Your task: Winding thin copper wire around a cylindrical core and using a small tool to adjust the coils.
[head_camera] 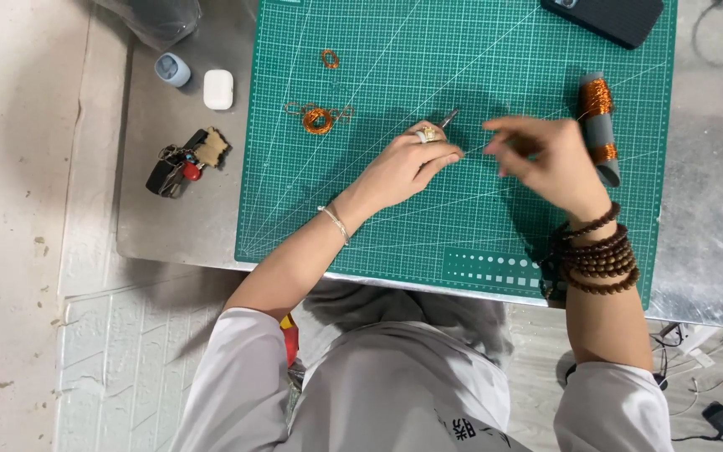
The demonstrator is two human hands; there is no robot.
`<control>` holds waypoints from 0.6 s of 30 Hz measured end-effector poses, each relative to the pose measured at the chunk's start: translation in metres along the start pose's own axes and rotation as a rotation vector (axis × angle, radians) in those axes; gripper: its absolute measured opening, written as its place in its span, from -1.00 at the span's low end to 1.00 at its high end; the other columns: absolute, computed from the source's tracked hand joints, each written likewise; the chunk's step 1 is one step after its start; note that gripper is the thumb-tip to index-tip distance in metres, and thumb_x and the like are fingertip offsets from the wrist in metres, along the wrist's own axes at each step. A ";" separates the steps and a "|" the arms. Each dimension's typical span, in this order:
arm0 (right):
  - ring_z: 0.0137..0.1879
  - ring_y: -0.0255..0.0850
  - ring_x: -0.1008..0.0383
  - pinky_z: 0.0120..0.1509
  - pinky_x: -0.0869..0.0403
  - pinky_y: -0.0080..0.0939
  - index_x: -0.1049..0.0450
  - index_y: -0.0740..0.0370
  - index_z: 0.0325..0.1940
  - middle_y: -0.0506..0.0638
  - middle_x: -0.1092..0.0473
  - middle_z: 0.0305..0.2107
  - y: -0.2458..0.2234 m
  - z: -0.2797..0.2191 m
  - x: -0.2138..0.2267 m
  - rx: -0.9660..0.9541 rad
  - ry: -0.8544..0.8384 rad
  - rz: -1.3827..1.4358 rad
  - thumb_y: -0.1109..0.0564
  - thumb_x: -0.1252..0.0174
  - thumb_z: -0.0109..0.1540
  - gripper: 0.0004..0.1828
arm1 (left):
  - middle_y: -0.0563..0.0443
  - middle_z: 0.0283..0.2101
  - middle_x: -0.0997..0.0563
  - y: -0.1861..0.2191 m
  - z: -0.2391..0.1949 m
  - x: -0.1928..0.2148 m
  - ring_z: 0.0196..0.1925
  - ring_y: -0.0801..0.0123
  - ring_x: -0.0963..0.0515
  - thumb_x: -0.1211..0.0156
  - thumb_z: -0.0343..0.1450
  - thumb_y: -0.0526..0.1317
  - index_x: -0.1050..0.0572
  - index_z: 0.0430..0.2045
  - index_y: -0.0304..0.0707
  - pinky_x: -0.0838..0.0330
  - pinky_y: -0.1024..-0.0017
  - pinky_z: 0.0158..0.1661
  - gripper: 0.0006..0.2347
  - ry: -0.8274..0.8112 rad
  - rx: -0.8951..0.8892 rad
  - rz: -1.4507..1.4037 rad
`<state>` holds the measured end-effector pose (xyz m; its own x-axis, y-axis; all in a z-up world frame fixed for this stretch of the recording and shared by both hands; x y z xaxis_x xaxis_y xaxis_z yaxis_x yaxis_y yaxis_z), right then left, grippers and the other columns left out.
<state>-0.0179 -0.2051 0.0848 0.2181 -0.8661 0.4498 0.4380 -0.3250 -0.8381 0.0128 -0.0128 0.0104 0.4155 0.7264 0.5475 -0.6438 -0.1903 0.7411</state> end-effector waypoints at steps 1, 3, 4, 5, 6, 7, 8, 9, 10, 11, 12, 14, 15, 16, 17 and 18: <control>-0.54 -0.05 -0.44 -0.48 -0.42 -0.15 -0.41 0.63 -0.15 0.34 -0.39 -0.49 -0.004 0.002 -0.005 -0.022 -0.039 0.004 0.50 -0.05 0.17 -0.83 | -0.11 -0.48 -0.52 -0.005 -0.002 -0.003 -0.12 0.16 -0.48 -0.02 0.43 -0.31 -0.55 -0.36 -0.35 -0.36 0.26 -0.06 -0.86 0.031 -0.012 0.010; -0.58 -0.07 -0.42 -0.52 -0.39 -0.21 -0.42 0.64 -0.11 0.38 -0.41 -0.48 -0.002 0.005 -0.013 -0.044 -0.078 0.007 0.48 -0.07 0.16 -0.78 | -0.15 -0.43 -0.55 -0.002 -0.001 -0.001 -0.08 0.12 -0.49 -0.02 0.43 -0.31 -0.54 -0.35 -0.36 -0.39 0.27 -0.06 -0.87 0.063 -0.026 0.019; -0.54 -0.08 -0.44 -0.50 -0.40 -0.21 -0.44 0.61 -0.14 0.34 -0.41 -0.49 0.003 0.005 -0.016 -0.014 -0.033 0.039 0.47 -0.09 0.17 -0.82 | -0.12 -0.38 -0.54 0.007 0.002 0.004 -0.04 0.14 -0.46 -0.02 0.43 -0.30 -0.55 -0.38 -0.35 -0.37 0.27 -0.03 -0.86 0.083 -0.022 0.050; -0.51 -0.09 -0.46 -0.48 -0.42 -0.21 -0.46 0.59 -0.18 0.29 -0.41 -0.51 0.009 0.005 -0.020 0.016 0.012 0.070 0.47 -0.11 0.18 -0.87 | -0.09 -0.34 -0.53 0.016 0.004 0.009 0.00 0.16 -0.44 -0.03 0.42 -0.28 -0.55 -0.40 -0.34 -0.36 0.28 0.00 -0.86 0.103 -0.019 0.081; -0.51 -0.09 -0.46 -0.48 -0.42 -0.21 -0.46 0.59 -0.18 0.29 -0.41 -0.51 0.008 0.005 -0.020 0.017 0.010 0.070 0.47 -0.11 0.18 -0.87 | -0.09 -0.34 -0.53 0.015 0.004 0.008 0.00 0.16 -0.44 -0.03 0.42 -0.28 -0.55 -0.40 -0.34 -0.36 0.28 0.00 -0.86 0.105 -0.018 0.081; -0.49 -0.09 -0.46 -0.46 -0.43 -0.22 -0.48 0.54 -0.20 0.26 -0.42 -0.50 0.007 0.006 -0.021 0.040 0.028 0.060 0.46 -0.14 0.17 -0.88 | -0.09 -0.28 -0.52 0.014 0.004 0.008 0.04 0.13 -0.41 -0.03 0.42 -0.27 -0.55 -0.41 -0.33 -0.36 0.27 0.01 -0.86 0.111 -0.038 0.097; -0.48 -0.09 -0.47 -0.44 -0.44 -0.22 -0.50 0.50 -0.22 0.22 -0.43 -0.49 0.006 0.006 -0.022 0.062 0.045 0.050 0.46 -0.18 0.16 -0.88 | -0.10 -0.23 -0.51 0.014 0.003 0.007 0.07 0.11 -0.39 -0.04 0.42 -0.27 -0.55 -0.41 -0.32 -0.36 0.26 0.01 -0.86 0.118 -0.055 0.111; -0.48 -0.09 -0.47 -0.44 -0.44 -0.22 -0.50 0.50 -0.22 0.22 -0.43 -0.49 0.004 0.006 -0.024 0.061 0.043 0.050 0.46 -0.18 0.16 -0.88 | -0.10 -0.23 -0.51 0.016 0.001 0.006 0.07 0.11 -0.39 -0.04 0.42 -0.27 -0.55 -0.41 -0.32 -0.36 0.26 0.01 -0.86 0.119 -0.053 0.111; -0.43 -0.08 -0.47 -0.40 -0.44 -0.22 -0.51 0.46 -0.25 0.21 -0.43 -0.47 0.002 0.007 -0.026 0.084 0.052 0.033 0.45 -0.18 0.16 -0.90 | -0.12 -0.21 -0.50 0.018 0.002 0.006 0.08 0.09 -0.38 -0.04 0.42 -0.29 -0.54 -0.43 -0.33 -0.36 0.25 0.02 -0.87 0.099 -0.038 0.115; -0.39 -0.07 -0.46 -0.37 -0.43 -0.22 -0.52 0.42 -0.27 0.19 -0.44 -0.44 0.000 0.008 -0.027 0.106 0.061 0.015 0.44 -0.19 0.16 -0.91 | -0.13 -0.19 -0.50 0.019 0.002 0.006 0.09 0.07 -0.37 -0.04 0.41 -0.31 -0.54 -0.44 -0.34 -0.36 0.23 0.03 -0.87 0.079 -0.022 0.120; -0.39 -0.07 -0.46 -0.37 -0.43 -0.22 -0.52 0.42 -0.27 0.19 -0.44 -0.44 0.000 0.008 -0.028 0.106 0.060 0.014 0.44 -0.19 0.16 -0.91 | -0.13 -0.19 -0.50 0.024 0.002 0.007 0.09 0.07 -0.37 -0.04 0.41 -0.31 -0.54 -0.44 -0.34 -0.36 0.23 0.03 -0.87 0.080 -0.023 0.120; -0.38 -0.09 -0.46 -0.37 -0.44 -0.24 -0.52 0.42 -0.27 0.19 -0.45 -0.44 0.002 0.008 -0.030 0.090 0.088 0.035 0.45 -0.19 0.16 -0.90 | -0.20 -0.09 -0.44 0.030 0.002 0.011 0.05 0.03 -0.41 -0.16 0.37 -0.19 -0.47 -0.19 -0.36 -0.36 0.16 0.01 -0.76 0.055 0.132 0.302; -0.38 -0.09 -0.46 -0.37 -0.44 -0.24 -0.52 0.42 -0.27 0.19 -0.45 -0.44 0.001 0.010 -0.029 0.090 0.087 0.034 0.45 -0.19 0.16 -0.90 | -0.20 -0.09 -0.44 0.028 0.001 0.010 0.05 0.03 -0.41 -0.16 0.37 -0.19 -0.47 -0.19 -0.36 -0.36 0.16 0.01 -0.76 0.056 0.131 0.301; -0.40 -0.07 -0.45 -0.37 -0.45 -0.22 -0.51 0.44 -0.26 0.22 -0.44 -0.46 0.000 0.010 -0.029 0.074 0.087 0.071 0.45 -0.16 0.18 -0.92 | -0.23 -0.12 -0.45 0.024 -0.003 0.008 -0.01 0.02 -0.44 -0.21 0.33 -0.10 -0.46 -0.16 -0.37 -0.36 0.17 -0.07 -0.67 0.048 0.217 0.435; -0.42 -0.05 -0.45 -0.37 -0.46 -0.19 -0.50 0.47 -0.26 0.26 -0.43 -0.47 0.001 0.009 -0.030 0.059 0.087 0.109 0.45 -0.13 0.21 -0.93 | -0.25 -0.15 -0.46 0.020 -0.008 0.006 -0.08 0.02 -0.47 -0.26 0.29 -0.01 -0.46 -0.14 -0.39 -0.37 0.18 -0.14 -0.58 0.039 0.303 0.569; -0.42 -0.05 -0.45 -0.37 -0.46 -0.19 -0.50 0.47 -0.26 0.26 -0.43 -0.47 0.009 0.006 -0.032 0.031 0.079 0.124 0.45 -0.13 0.21 -0.93 | -0.25 -0.15 -0.46 0.010 -0.010 0.000 -0.08 0.02 -0.47 -0.26 0.29 -0.01 -0.46 -0.14 -0.39 -0.37 0.18 -0.14 -0.58 0.021 0.326 0.553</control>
<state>-0.0160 -0.1784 0.0651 0.2033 -0.9265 0.3166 0.4388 -0.2028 -0.8754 -0.0005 -0.0079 0.0139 0.0635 0.4758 0.8773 -0.5297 -0.7290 0.4337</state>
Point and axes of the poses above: each hand's wrist, its own z-axis towards the middle knuckle, its own x-axis out of the back of the hand, y = z × x, the point moved 2 cm from there along z, towards the middle knuckle
